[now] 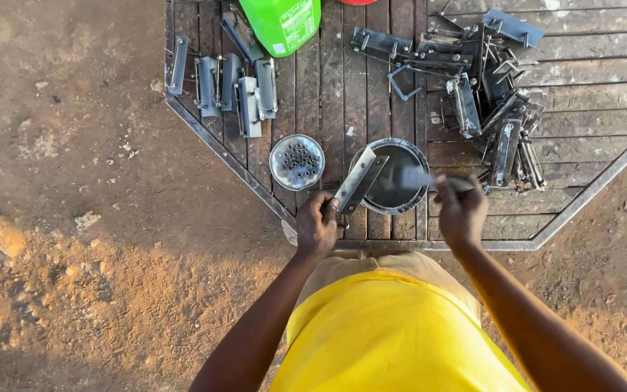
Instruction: Painting small metal components with a brush and liquid paint on a metal workbench.
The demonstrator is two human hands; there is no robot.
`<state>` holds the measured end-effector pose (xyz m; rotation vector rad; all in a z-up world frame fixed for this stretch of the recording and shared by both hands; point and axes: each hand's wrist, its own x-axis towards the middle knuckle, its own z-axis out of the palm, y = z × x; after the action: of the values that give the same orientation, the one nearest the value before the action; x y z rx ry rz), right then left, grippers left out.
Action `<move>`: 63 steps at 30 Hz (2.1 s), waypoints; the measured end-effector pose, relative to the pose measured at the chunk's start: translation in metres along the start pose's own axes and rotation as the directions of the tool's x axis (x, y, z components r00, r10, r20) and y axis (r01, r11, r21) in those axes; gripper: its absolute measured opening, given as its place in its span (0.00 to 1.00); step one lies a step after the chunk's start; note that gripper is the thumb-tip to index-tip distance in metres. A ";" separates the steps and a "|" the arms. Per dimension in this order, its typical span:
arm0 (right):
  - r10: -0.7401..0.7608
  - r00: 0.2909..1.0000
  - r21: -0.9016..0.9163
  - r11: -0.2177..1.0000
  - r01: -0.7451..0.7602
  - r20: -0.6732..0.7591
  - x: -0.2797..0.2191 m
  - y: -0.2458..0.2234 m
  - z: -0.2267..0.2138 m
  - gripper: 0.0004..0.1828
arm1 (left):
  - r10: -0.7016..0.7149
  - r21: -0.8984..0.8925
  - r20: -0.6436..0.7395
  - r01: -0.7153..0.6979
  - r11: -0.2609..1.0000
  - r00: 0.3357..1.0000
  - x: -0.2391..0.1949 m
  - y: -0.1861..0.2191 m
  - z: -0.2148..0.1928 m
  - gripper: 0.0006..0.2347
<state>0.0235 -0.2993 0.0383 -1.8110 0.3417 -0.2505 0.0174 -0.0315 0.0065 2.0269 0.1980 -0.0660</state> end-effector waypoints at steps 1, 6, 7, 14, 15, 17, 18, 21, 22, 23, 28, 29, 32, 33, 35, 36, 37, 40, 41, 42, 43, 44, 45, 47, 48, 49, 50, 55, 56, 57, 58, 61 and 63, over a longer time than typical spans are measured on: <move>0.004 1.000 -0.001 1.000 -0.004 -0.001 0.005 0.007 -0.001 0.02 | -0.002 0.001 0.003 0.002 1.000 1.000 0.001 -0.007 0.001 0.07; 0.032 0.994 0.391 0.918 -0.071 0.105 0.026 0.021 0.001 0.08 | -0.035 0.022 0.065 0.034 0.999 0.997 0.016 -0.027 -0.001 0.07; 0.032 0.994 0.391 0.918 -0.071 0.104 0.027 0.021 0.007 0.08 | -0.034 0.022 0.065 0.033 0.999 0.997 0.020 -0.032 -0.001 0.07; -0.013 0.957 0.281 0.957 -0.073 0.290 0.033 0.023 0.036 0.08 | -0.007 0.031 0.035 0.006 1.000 0.999 0.027 -0.047 0.000 0.06; 0.003 0.972 0.255 0.965 -0.065 0.237 0.036 0.028 0.037 0.08 | 0.002 0.035 0.029 -0.003 0.999 1.000 0.027 -0.048 -0.001 0.06; 0.035 0.982 0.280 0.956 -0.087 0.188 0.045 0.040 0.022 0.08 | -0.022 0.043 0.042 0.020 0.999 0.999 0.026 -0.050 0.000 0.06; 0.066 0.989 0.304 0.947 -0.105 0.136 0.051 0.045 0.015 0.08 | -0.042 0.047 0.056 0.040 0.998 0.998 0.027 -0.051 0.000 0.06; 0.010 0.984 0.299 0.952 -0.064 0.178 0.056 0.046 0.008 0.08 | -0.041 0.015 0.054 0.040 0.999 0.998 0.029 -0.038 -0.005 0.07; 0.009 0.984 0.297 0.953 -0.062 0.177 0.050 0.035 0.015 0.08 | -0.040 0.012 0.055 0.040 0.999 0.998 0.029 -0.035 -0.006 0.07; -0.005 0.973 0.277 0.959 -0.060 0.230 0.045 0.024 0.022 0.08 | -0.040 0.031 0.054 0.039 0.999 0.998 0.028 -0.032 -0.006 0.07; -0.037 0.927 0.318 0.944 -0.090 0.372 0.034 0.006 0.048 0.05 | -0.063 0.086 0.067 0.057 0.995 0.996 0.028 -0.030 -0.007 0.07; -0.022 0.945 0.258 0.964 -0.067 0.327 0.038 0.012 0.043 0.06 | -0.051 0.091 0.072 0.044 0.995 0.996 0.029 -0.035 -0.006 0.07; -0.005 0.975 0.207 0.977 -0.042 0.222 0.057 0.035 0.022 0.07 | -0.022 0.093 0.082 0.014 0.996 0.996 0.030 -0.039 -0.005 0.07; 0.000 0.986 0.218 0.975 -0.037 0.166 0.064 0.044 0.014 0.06 | -0.007 0.091 0.084 -0.001 0.996 0.996 0.030 -0.039 -0.006 0.07; -0.010 0.987 0.228 0.973 -0.028 0.163 0.065 0.032 0.011 0.08 | -0.006 0.104 0.086 -0.003 0.995 0.996 0.031 -0.037 -0.007 0.07; -0.018 0.987 0.234 0.972 -0.020 0.160 0.065 0.026 0.007 0.09 | -0.006 0.114 0.091 -0.004 0.993 0.996 0.030 -0.035 -0.006 0.06; -0.018 0.987 0.233 0.972 -0.019 0.157 0.060 0.017 0.015 0.09 | -0.004 0.113 0.093 -0.006 0.994 0.996 0.030 -0.031 -0.007 0.06; -0.011 0.969 0.238 0.970 -0.049 0.247 0.048 -0.002 0.034 0.08 | -0.007 0.111 0.090 -0.004 0.994 0.996 0.027 -0.024 -0.011 0.07; -0.012 0.965 0.217 0.975 -0.047 0.261 0.046 -0.004 0.039 0.07 | 0.025 0.135 0.098 -0.038 0.990 0.995 0.025 -0.024 -0.012 0.07; -0.012 0.962 0.194 0.980 -0.043 0.274 0.046 -0.005 0.044 0.06 | 0.056 0.157 0.107 -0.072 0.985 0.993 0.024 -0.023 -0.012 0.07; -0.012 0.962 0.195 0.980 -0.043 0.272 0.050 -0.001 0.039 0.06 | 0.058 0.157 0.109 -0.074 0.985 0.992 0.023 -0.024 -0.012 0.07; -0.003 0.981 0.161 0.987 -0.029 0.195 0.055 0.003 0.034 0.06 | 0.058 0.129 0.107 -0.072 0.989 0.993 0.023 -0.024 -0.010 0.07; 0.003 0.993 0.126 0.992 -0.018 0.117 0.059 0.007 0.029 0.07 | 0.059 0.101 0.106 -0.069 0.992 0.993 0.023 -0.025 -0.009 0.08; -0.024 0.991 0.136 0.991 0.006 0.131 0.065 0.006 0.021 0.07 | 0.047 0.107 0.098 -0.057 0.993 0.994 0.024 -0.035 -0.006 0.08; -0.052 0.988 0.142 0.989 0.031 0.146 0.069 0.005 0.016 0.07 | 0.036 0.108 0.089 -0.046 0.993 0.995 0.025 -0.040 -0.002 0.08; -0.053 0.988 0.141 0.989 0.033 0.143 0.064 -0.004 0.018 0.07 | 0.039 0.107 0.091 -0.049 0.993 0.995 0.026 -0.041 -0.004 0.08; -0.047 0.981 0.140 0.990 0.021 0.186 0.059 -0.014 0.019 0.07 | 0.030 0.114 0.089 -0.040 0.993 0.996 0.026 -0.041 -0.004 0.08; -0.059 0.945 0.177 0.984 0.002 0.321 0.057 -0.008 0.034 0.05 | 0.056 0.066 0.121 -0.064 0.996 0.991 0.030 -0.048 -0.010 0.07; -0.057 0.964 0.183 0.983 0.009 0.258 0.061 0.005 0.030 0.07 | 0.057 0.047 0.124 -0.063 0.997 0.991 0.029 -0.044 -0.011 0.07; -0.054 0.980 0.188 0.982 0.017 0.194 0.065 0.019 0.027 0.08 | 0.058 0.028 0.127 -0.062 0.998 0.990 0.029 -0.041 -0.012 0.07; -0.055 0.980 0.190 0.982 0.018 0.193 0.065 0.019 0.023 0.08 | 0.059 0.030 0.127 -0.064 0.998 0.990 0.028 -0.041 -0.011 0.07; -0.082 0.971 0.159 0.986 0.047 0.224 0.061 0.014 0.019 0.04 | 0.076 0.088 0.140 -0.089 0.992 0.987 0.027 -0.039 -0.013 0.06; -0.010 0.969 0.216 0.975 -0.045 0.249 0.051 0.006 0.022 0.05 | 0.080 0.089 0.141 -0.093 0.992 0.987 0.027 -0.035 -0.013 0.06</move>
<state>0.0780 -0.2990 0.0266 -1.5970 0.1459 -0.0443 0.0372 -0.0017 -0.0227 2.1146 0.0205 -0.1622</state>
